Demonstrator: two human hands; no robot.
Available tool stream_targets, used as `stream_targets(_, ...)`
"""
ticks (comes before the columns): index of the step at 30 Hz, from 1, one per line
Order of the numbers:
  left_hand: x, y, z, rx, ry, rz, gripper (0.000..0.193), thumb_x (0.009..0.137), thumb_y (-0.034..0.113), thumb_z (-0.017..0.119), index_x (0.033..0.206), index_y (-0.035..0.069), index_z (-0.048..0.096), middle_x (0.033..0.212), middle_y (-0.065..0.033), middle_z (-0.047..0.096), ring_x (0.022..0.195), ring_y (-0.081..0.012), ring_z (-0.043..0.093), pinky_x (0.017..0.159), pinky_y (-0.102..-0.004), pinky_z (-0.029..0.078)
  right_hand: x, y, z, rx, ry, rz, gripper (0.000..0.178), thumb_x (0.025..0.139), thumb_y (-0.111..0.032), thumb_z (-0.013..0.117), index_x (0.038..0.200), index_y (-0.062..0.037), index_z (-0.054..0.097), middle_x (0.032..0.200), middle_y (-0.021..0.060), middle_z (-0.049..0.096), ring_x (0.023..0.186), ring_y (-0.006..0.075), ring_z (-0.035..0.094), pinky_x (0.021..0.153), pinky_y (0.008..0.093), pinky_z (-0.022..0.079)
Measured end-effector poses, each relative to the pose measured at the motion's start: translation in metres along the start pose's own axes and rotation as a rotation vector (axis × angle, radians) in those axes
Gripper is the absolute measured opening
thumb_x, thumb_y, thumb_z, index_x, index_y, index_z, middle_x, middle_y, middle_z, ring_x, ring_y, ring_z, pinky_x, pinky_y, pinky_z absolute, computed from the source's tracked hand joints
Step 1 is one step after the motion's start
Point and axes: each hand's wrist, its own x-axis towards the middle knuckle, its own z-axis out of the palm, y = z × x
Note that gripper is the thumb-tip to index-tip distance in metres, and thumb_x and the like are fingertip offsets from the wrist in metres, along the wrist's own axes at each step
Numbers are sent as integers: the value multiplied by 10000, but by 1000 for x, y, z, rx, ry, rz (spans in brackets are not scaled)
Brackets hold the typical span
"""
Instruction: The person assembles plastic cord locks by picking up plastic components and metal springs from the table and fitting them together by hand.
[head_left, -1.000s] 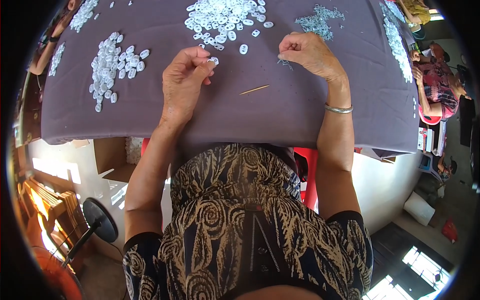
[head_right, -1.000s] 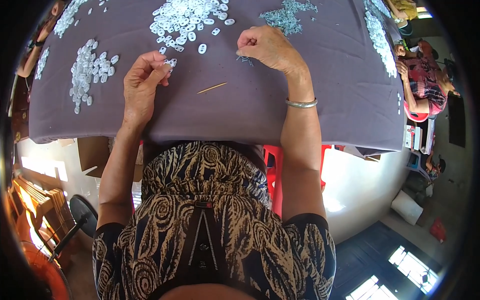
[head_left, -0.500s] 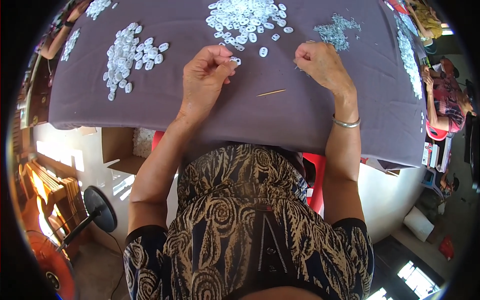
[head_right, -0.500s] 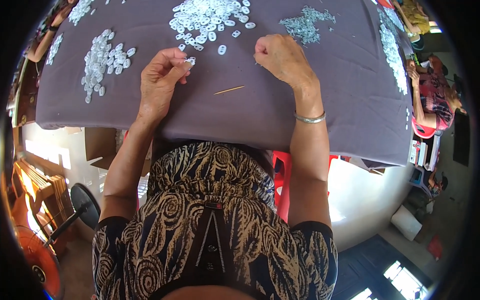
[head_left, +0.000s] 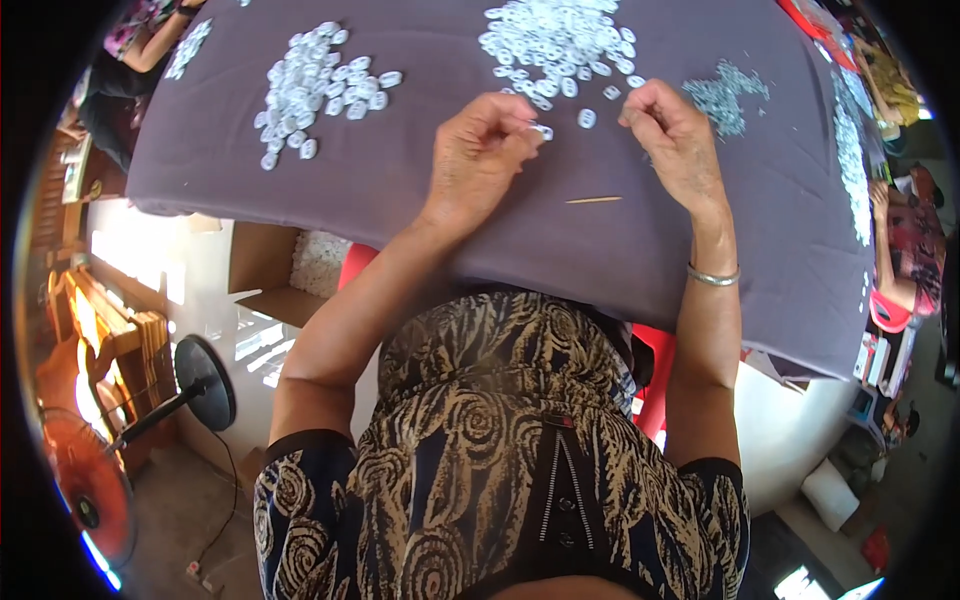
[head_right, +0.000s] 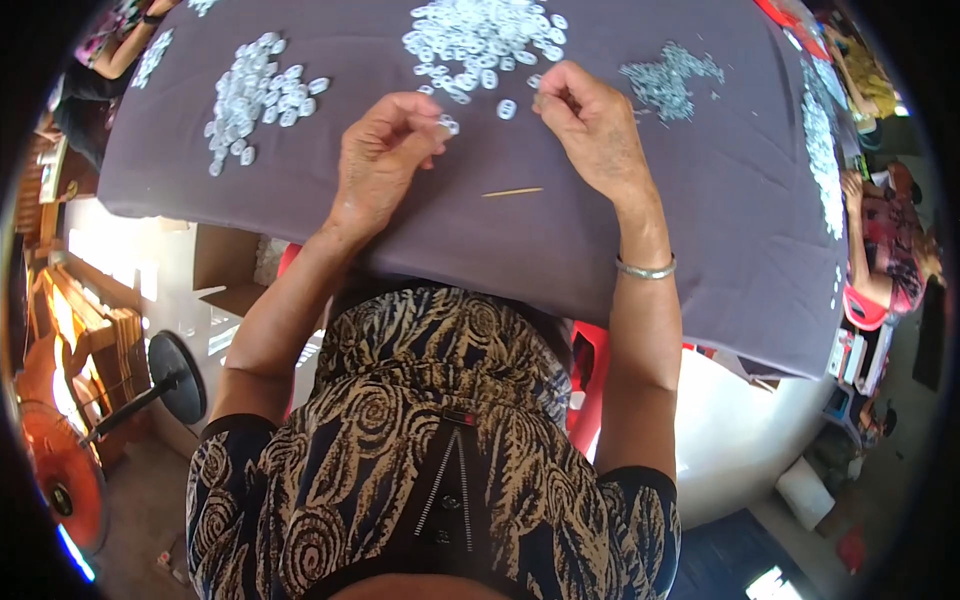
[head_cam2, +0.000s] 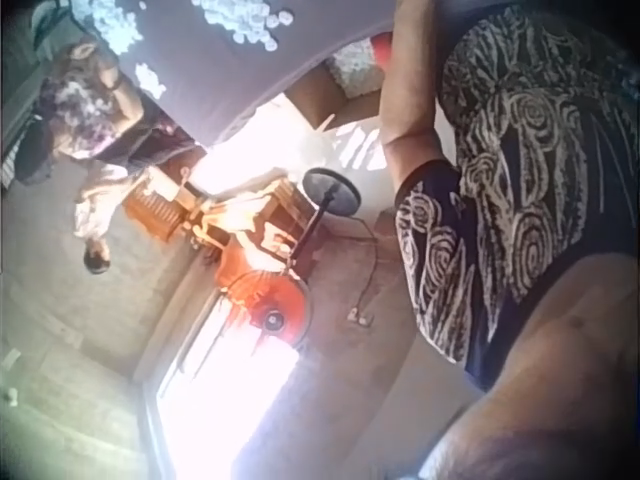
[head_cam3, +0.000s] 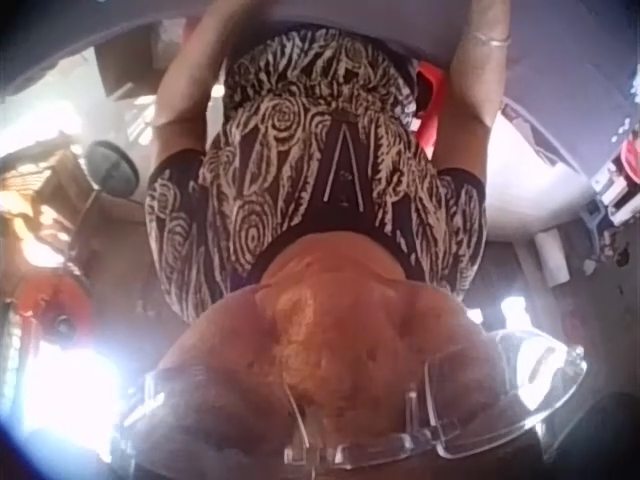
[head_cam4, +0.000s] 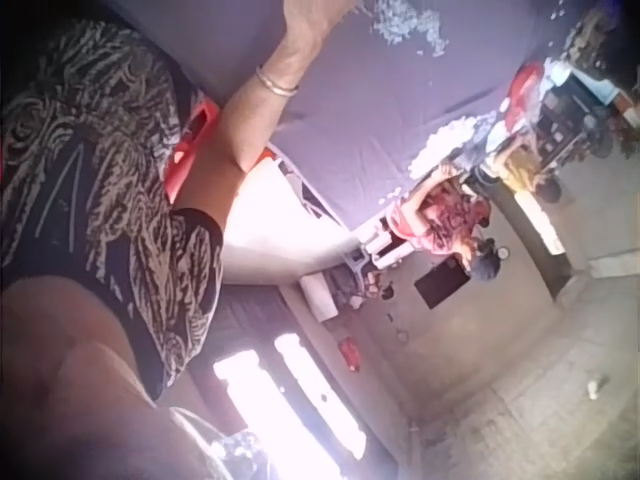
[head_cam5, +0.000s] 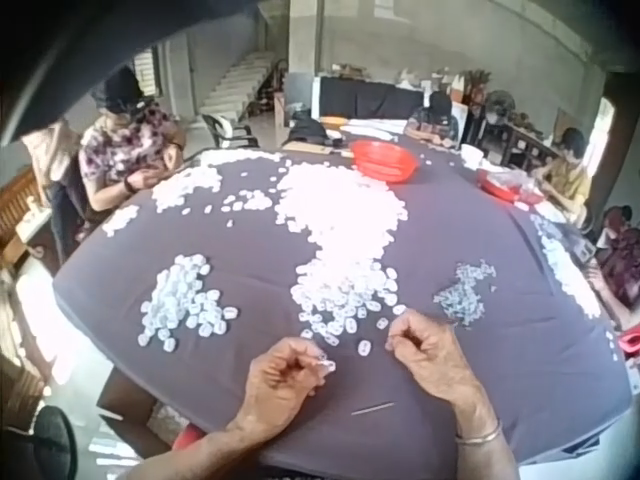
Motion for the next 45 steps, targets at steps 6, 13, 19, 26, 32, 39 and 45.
stream_targets(6, 1, -2, -6, 33, -20, 40, 167, 843, 18, 632, 995, 68, 584, 787, 7, 613, 694, -59, 567, 582, -197, 458, 6, -16, 22, 173, -126, 78, 120, 918, -95, 547, 977, -53, 643, 726, -45, 513, 595, 38, 404, 531, 190, 359)
stream_targets(13, 4, -24, 2, -82, -61, 220, 186, 845, -50, 573, 992, 63, 555, 772, 8, 570, 700, -39, 538, 616, -200, 462, -2, -23, 25, 79, -99, 171, 116, 912, -133, 571, 931, -49, 650, 714, -53, 499, 600, 32, 393, 508, 198, 289)
stream_targets(19, -5, -8, 6, -20, 18, 174, 124, 796, -55, 584, 888, 16, 541, 708, 2, 537, 668, -44, 503, 610, -219, 442, -9, -15, 23, 257, -95, 165, 80, 900, -89, 586, 925, -25, 629, 770, -21, 561, 626, 30, 420, 549, 176, 326)
stream_targets(26, -5, 0, 4, 11, 12, 167, 129, 784, -53, 578, 884, 18, 535, 697, -4, 538, 653, -51, 498, 587, -233, 428, -4, -12, 29, 274, -123, 151, 48, 892, -46, 580, 909, -30, 622, 761, -23, 549, 633, 31, 414, 557, 175, 331)
stream_targets(32, -9, -1, 18, 30, -47, 148, 132, 787, -43, 585, 886, 31, 538, 687, -3, 536, 649, -50, 498, 583, -233, 430, -9, -6, 21, 354, -59, 201, 72, 904, -84, 583, 923, -26, 621, 767, 0, 566, 625, 41, 424, 546, 183, 334)
stream_targets(39, -13, -4, 9, -27, -39, 224, 165, 819, -49, 574, 952, 48, 576, 737, 24, 536, 678, -30, 484, 579, -205, 433, -6, -29, 38, 237, -94, 210, 183, 913, -181, 587, 984, -24, 650, 779, 11, 617, 605, 52, 459, 526, 197, 343)
stream_targets(45, -11, 1, 4, 30, -85, 47, 207, 846, -65, 580, 1023, 39, 552, 782, 30, 547, 707, -25, 503, 628, -179, 428, -3, -19, 41, 428, -139, 163, 113, 895, -113, 609, 921, -8, 638, 759, 6, 593, 618, 51, 464, 537, 198, 378)
